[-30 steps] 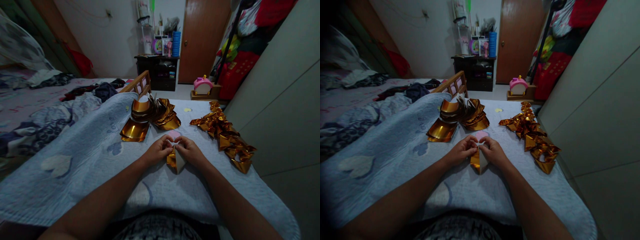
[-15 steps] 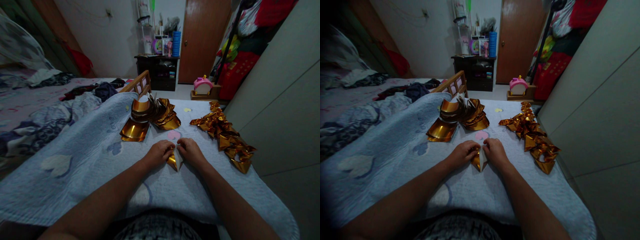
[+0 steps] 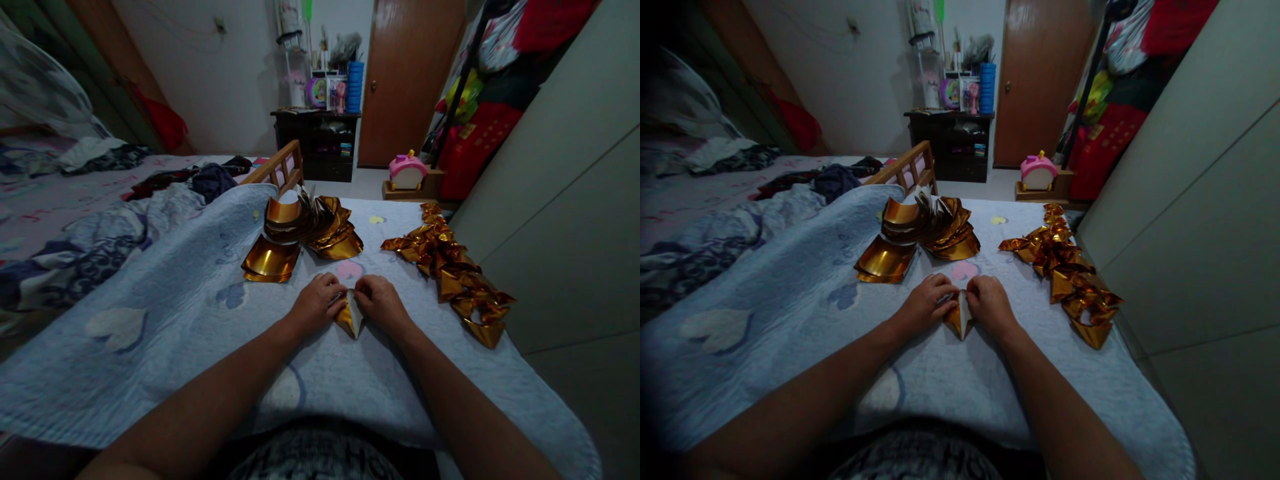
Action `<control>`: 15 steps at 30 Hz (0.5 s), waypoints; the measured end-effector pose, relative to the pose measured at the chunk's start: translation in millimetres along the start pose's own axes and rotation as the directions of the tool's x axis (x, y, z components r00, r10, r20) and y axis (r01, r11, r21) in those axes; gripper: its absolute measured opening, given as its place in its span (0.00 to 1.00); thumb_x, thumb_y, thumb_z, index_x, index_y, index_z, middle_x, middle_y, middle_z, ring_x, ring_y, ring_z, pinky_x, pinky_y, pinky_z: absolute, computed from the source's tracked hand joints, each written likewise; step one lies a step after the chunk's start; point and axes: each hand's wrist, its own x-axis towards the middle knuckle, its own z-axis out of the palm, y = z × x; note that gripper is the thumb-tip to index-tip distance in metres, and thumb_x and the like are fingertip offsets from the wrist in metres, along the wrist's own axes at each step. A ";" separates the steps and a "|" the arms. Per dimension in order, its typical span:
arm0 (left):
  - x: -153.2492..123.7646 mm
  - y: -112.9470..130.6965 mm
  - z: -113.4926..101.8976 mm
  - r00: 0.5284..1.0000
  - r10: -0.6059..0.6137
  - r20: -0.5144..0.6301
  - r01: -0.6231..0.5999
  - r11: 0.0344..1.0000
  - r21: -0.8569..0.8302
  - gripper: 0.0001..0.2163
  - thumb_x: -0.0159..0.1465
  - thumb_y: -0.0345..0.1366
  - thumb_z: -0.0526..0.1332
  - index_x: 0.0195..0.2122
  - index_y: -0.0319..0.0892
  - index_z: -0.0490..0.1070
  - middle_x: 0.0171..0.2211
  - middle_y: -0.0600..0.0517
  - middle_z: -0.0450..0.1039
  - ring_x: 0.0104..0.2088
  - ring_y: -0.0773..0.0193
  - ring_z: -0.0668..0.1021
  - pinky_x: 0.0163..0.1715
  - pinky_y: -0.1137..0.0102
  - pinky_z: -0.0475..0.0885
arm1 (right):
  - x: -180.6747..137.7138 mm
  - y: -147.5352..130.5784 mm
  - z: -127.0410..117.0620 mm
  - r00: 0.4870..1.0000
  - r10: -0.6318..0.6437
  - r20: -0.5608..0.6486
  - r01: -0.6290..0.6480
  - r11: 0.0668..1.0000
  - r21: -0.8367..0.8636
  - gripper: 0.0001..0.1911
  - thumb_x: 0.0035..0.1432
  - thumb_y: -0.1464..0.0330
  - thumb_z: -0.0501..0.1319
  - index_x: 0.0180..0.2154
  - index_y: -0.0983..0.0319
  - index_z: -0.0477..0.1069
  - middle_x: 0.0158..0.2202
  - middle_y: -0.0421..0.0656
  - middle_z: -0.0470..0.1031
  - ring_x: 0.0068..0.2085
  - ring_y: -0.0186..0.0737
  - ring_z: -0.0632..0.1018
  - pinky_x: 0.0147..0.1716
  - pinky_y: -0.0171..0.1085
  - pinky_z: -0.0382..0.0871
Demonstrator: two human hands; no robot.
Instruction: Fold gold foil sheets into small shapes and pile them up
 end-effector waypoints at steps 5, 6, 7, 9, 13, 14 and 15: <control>-0.4 0.1 0.3 1.000 0.019 0.014 -0.020 0.998 0.067 0.11 0.66 0.34 0.62 0.48 0.41 0.79 0.42 0.45 0.74 0.45 0.54 0.74 0.48 0.61 0.71 | -2.0 0.6 0.0 0.998 -0.056 0.030 0.056 0.998 -0.013 0.06 0.56 0.77 0.62 0.32 0.63 0.75 0.33 0.44 0.75 0.38 0.40 0.71 0.41 0.37 0.61; -0.4 0.4 0.2 1.000 0.020 0.011 -0.020 0.997 0.069 0.11 0.66 0.33 0.63 0.48 0.41 0.79 0.42 0.46 0.75 0.45 0.55 0.74 0.48 0.61 0.71 | -2.2 1.0 0.7 0.997 -0.067 0.034 0.067 0.998 -0.010 0.06 0.56 0.77 0.62 0.32 0.62 0.75 0.34 0.44 0.75 0.38 0.40 0.71 0.41 0.37 0.61; -0.3 0.6 0.2 1.000 0.020 0.008 -0.020 0.997 0.068 0.11 0.66 0.33 0.63 0.48 0.41 0.79 0.42 0.46 0.75 0.45 0.55 0.74 0.48 0.62 0.71 | -2.4 1.4 1.6 0.996 -0.076 0.037 0.076 0.997 -0.008 0.06 0.56 0.77 0.62 0.31 0.62 0.75 0.34 0.44 0.74 0.38 0.40 0.71 0.41 0.37 0.61; -0.2 0.9 0.1 1.000 0.019 0.003 -0.019 0.998 0.066 0.11 0.65 0.33 0.64 0.48 0.41 0.79 0.42 0.46 0.75 0.46 0.55 0.74 0.48 0.62 0.71 | -2.7 2.2 3.7 0.995 -0.090 0.045 0.090 0.996 -0.008 0.06 0.56 0.77 0.62 0.31 0.62 0.75 0.33 0.43 0.74 0.38 0.40 0.71 0.41 0.36 0.61; 0.2 1.0 0.0 1.000 0.018 0.004 -0.019 0.998 0.062 0.10 0.66 0.34 0.63 0.47 0.40 0.79 0.42 0.46 0.75 0.45 0.55 0.74 0.48 0.62 0.71 | -3.2 3.7 6.6 0.992 -0.110 0.068 0.112 0.994 -0.015 0.05 0.57 0.77 0.63 0.31 0.63 0.76 0.34 0.44 0.73 0.39 0.40 0.72 0.42 0.37 0.62; 0.3 0.9 -0.1 1.000 0.020 0.005 -0.020 0.998 0.061 0.10 0.66 0.34 0.63 0.47 0.40 0.79 0.42 0.46 0.75 0.45 0.55 0.74 0.48 0.62 0.71 | -3.2 4.1 6.8 0.990 -0.116 0.075 0.118 0.993 -0.017 0.05 0.57 0.76 0.63 0.31 0.63 0.76 0.34 0.44 0.74 0.39 0.41 0.72 0.42 0.37 0.62; 0.3 0.8 -0.1 1.000 0.021 0.005 -0.022 0.998 0.061 0.10 0.66 0.34 0.63 0.47 0.41 0.79 0.42 0.46 0.76 0.45 0.55 0.74 0.48 0.62 0.71 | -3.2 4.5 6.8 0.989 -0.122 0.081 0.124 0.992 -0.020 0.05 0.58 0.76 0.63 0.31 0.63 0.77 0.34 0.44 0.74 0.40 0.41 0.72 0.42 0.37 0.62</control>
